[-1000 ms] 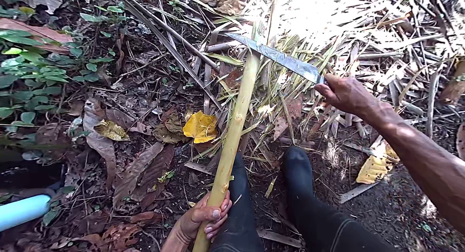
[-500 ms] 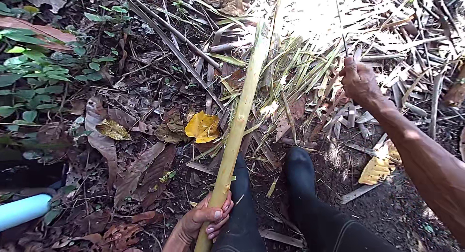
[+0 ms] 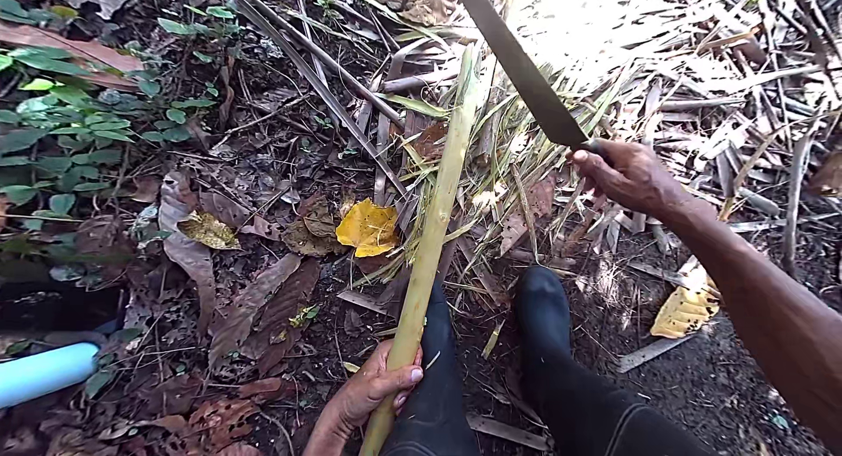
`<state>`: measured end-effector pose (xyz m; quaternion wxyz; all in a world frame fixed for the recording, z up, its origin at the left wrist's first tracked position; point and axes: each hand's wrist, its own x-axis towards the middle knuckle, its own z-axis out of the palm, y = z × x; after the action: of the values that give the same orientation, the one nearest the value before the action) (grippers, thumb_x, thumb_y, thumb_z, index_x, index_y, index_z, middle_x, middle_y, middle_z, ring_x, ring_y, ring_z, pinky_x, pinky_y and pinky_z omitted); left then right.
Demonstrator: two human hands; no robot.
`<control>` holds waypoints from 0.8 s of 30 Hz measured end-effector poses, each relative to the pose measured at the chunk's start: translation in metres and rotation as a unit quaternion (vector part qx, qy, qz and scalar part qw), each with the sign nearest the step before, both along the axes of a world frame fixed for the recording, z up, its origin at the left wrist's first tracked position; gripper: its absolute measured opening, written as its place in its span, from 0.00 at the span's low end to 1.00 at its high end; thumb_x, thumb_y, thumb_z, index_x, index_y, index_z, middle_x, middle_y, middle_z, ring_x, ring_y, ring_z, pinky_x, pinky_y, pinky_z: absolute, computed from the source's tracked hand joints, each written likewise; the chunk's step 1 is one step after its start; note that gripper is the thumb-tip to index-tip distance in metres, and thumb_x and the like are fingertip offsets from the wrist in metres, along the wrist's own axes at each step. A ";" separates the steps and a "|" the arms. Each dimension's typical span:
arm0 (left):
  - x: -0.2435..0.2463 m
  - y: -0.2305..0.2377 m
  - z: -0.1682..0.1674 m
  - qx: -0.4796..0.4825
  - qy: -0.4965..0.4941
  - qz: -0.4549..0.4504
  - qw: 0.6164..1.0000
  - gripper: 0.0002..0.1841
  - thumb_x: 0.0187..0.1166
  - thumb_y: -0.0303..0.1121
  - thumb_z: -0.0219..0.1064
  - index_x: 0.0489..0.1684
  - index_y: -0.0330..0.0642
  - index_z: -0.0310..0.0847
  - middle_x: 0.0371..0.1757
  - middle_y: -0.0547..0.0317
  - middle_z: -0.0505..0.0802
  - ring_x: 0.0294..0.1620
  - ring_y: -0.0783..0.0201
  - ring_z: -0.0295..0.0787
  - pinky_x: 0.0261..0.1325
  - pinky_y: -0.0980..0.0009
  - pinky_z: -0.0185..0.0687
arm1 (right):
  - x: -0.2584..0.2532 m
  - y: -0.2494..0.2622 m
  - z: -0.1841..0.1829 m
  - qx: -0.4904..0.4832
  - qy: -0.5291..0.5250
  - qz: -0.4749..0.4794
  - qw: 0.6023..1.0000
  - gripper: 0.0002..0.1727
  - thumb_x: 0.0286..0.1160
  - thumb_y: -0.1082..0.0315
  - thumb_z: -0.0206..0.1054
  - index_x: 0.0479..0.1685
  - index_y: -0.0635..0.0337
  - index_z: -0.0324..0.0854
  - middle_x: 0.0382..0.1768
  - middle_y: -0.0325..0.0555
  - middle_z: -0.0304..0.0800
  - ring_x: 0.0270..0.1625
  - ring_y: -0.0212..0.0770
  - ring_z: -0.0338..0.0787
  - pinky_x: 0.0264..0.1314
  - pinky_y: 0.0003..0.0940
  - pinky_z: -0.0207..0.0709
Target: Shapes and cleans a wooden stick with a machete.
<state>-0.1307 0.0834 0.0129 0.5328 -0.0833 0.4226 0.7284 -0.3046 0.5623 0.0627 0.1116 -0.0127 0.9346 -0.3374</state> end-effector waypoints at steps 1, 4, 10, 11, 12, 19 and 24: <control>0.001 0.000 0.000 -0.002 0.006 0.000 1.000 0.11 0.72 0.40 0.78 0.39 0.48 0.82 0.19 0.68 0.81 0.15 0.74 0.77 0.20 0.79 0.78 | -0.012 0.002 0.000 0.012 -0.002 -0.011 1.000 0.26 0.89 0.44 0.51 0.48 0.56 0.84 0.25 0.43 0.86 0.25 0.41 0.88 0.31 0.48 0.84; 0.002 0.001 0.001 -0.008 0.012 0.002 1.000 0.11 0.71 0.40 0.78 0.40 0.49 0.82 0.20 0.68 0.81 0.15 0.75 0.77 0.20 0.79 0.78 | -0.049 -0.002 0.004 0.030 -0.039 -0.046 0.998 0.23 0.93 0.50 0.51 0.54 0.62 0.79 0.29 0.47 0.88 0.25 0.42 0.89 0.35 0.47 0.87; 0.003 0.001 0.001 -0.007 0.011 0.001 1.000 0.10 0.72 0.38 0.78 0.40 0.48 0.83 0.22 0.66 0.83 0.15 0.75 0.77 0.20 0.78 0.78 | -0.088 -0.005 -0.009 -0.027 -0.003 0.006 1.000 0.25 0.91 0.47 0.53 0.69 0.58 0.76 0.26 0.44 0.85 0.18 0.36 0.84 0.25 0.38 0.85; 0.003 0.001 0.001 -0.008 0.011 0.001 1.000 0.10 0.72 0.39 0.78 0.40 0.48 0.83 0.22 0.67 0.83 0.15 0.75 0.77 0.20 0.79 0.78 | -0.090 -0.006 -0.009 -0.023 -0.004 0.020 1.000 0.27 0.90 0.49 0.53 0.76 0.57 0.74 0.28 0.46 0.85 0.19 0.38 0.84 0.26 0.40 0.85; 0.003 0.001 0.001 -0.012 0.009 0.002 1.000 0.10 0.71 0.39 0.78 0.40 0.48 0.83 0.22 0.67 0.83 0.15 0.75 0.77 0.20 0.78 0.78 | -0.092 -0.007 -0.010 -0.020 -0.004 0.029 0.999 0.28 0.90 0.49 0.53 0.80 0.57 0.72 0.29 0.47 0.86 0.20 0.38 0.85 0.27 0.40 0.85; 0.002 -0.002 -0.002 0.014 -0.007 -0.003 1.000 0.10 0.72 0.38 0.78 0.40 0.48 0.82 0.23 0.66 0.83 0.15 0.74 0.77 0.20 0.78 0.78 | -0.095 -0.017 -0.023 0.014 0.015 0.042 0.999 0.29 0.90 0.49 0.54 0.82 0.56 0.70 0.34 0.51 0.87 0.26 0.44 0.87 0.35 0.48 0.85; 0.009 -0.005 -0.008 0.026 0.003 -0.001 1.000 0.11 0.72 0.40 0.78 0.41 0.49 0.83 0.25 0.66 0.84 0.17 0.74 0.78 0.21 0.78 0.78 | -0.080 -0.010 -0.027 0.018 0.048 0.088 0.995 0.30 0.90 0.53 0.57 0.84 0.61 0.68 0.39 0.57 0.89 0.31 0.49 0.90 0.42 0.51 0.86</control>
<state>-0.1216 0.0789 0.0053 0.5345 -0.0672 0.4052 0.7386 -0.3851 0.5520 0.0357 0.0962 -0.1089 0.9400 -0.3088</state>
